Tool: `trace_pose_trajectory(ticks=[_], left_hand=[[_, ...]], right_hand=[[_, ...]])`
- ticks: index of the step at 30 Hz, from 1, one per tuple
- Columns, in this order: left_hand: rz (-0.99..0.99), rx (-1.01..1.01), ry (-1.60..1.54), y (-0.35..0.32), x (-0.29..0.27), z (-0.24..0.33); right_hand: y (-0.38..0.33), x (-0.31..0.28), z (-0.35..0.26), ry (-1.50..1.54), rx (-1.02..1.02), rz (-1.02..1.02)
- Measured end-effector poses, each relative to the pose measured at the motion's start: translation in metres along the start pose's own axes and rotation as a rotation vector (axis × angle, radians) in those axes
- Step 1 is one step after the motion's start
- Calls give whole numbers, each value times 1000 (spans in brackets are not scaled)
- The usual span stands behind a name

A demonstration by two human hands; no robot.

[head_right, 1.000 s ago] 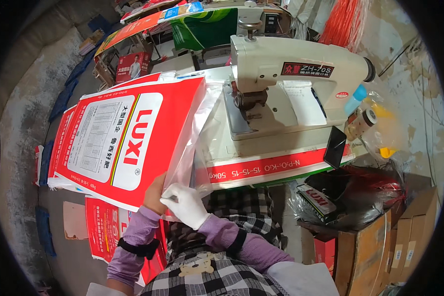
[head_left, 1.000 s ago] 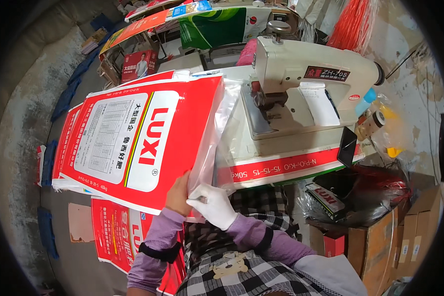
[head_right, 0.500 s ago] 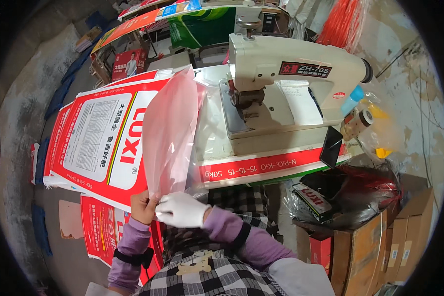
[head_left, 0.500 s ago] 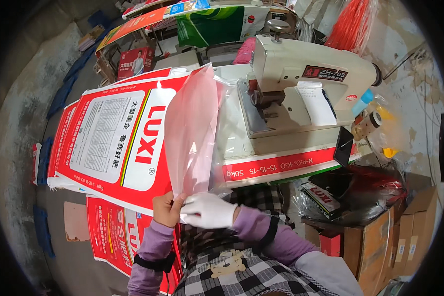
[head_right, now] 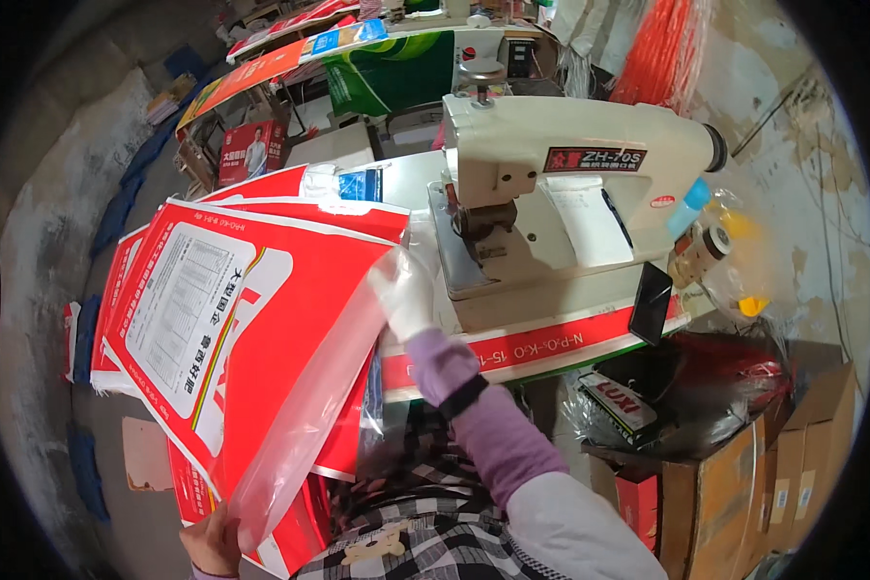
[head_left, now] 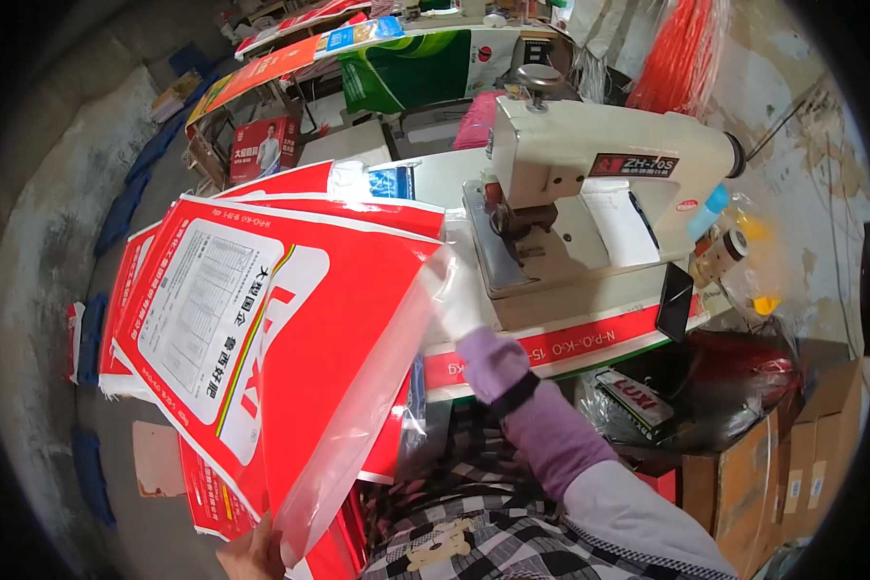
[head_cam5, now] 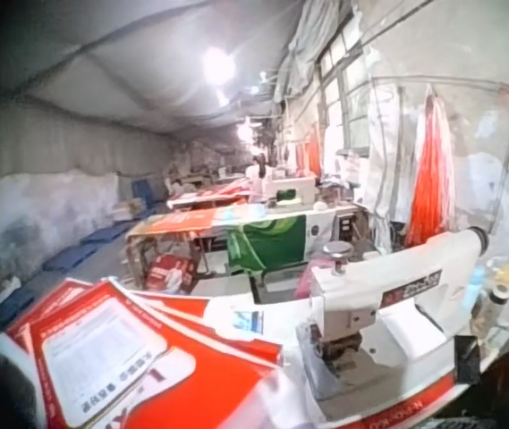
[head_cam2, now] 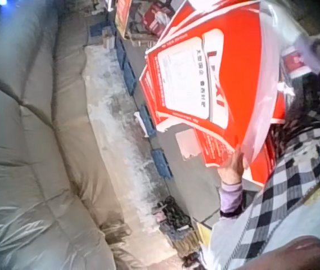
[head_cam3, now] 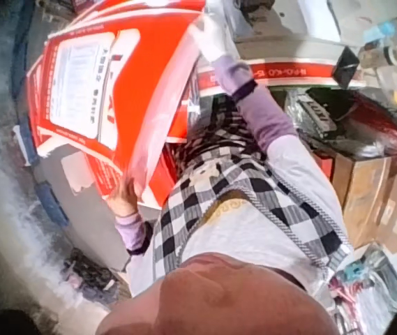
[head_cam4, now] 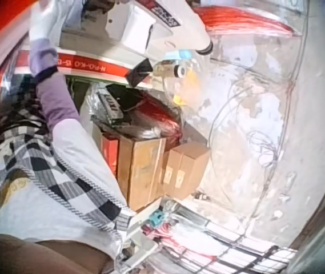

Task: Using an industrial sewing machine to stitch together large printed fertilizer bags.

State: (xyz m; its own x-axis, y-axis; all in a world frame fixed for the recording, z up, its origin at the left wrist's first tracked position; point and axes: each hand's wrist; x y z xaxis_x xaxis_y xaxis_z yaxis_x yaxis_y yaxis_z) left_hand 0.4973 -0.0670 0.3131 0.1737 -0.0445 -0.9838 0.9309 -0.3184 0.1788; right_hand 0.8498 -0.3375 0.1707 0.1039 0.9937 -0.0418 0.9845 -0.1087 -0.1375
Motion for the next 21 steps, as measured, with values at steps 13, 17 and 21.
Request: trace_pose_trajectory(ticks=[13,17,21], left_hand=[[476,-461,-304,-1,25,-18],[291,-473,-347,-19,14,-31],[24,-14,122,-11,-5,-27]], right_hand=[[-14,-38,-1,-523,-812,184],[-8,-34,-1,-241,-211,-3],[6,-47,-10,-911,-278,188]])
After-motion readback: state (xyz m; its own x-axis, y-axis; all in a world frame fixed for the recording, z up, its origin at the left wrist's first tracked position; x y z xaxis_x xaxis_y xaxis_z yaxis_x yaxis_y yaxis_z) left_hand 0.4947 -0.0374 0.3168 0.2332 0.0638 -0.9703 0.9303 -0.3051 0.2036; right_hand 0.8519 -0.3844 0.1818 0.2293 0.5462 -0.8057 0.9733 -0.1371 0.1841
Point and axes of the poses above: each hand's wrist, its own y-axis towards the middle knuckle, its own x-axis out of the palm, z = x × y, and after that the axes turned 15 degrees about x, right-handed
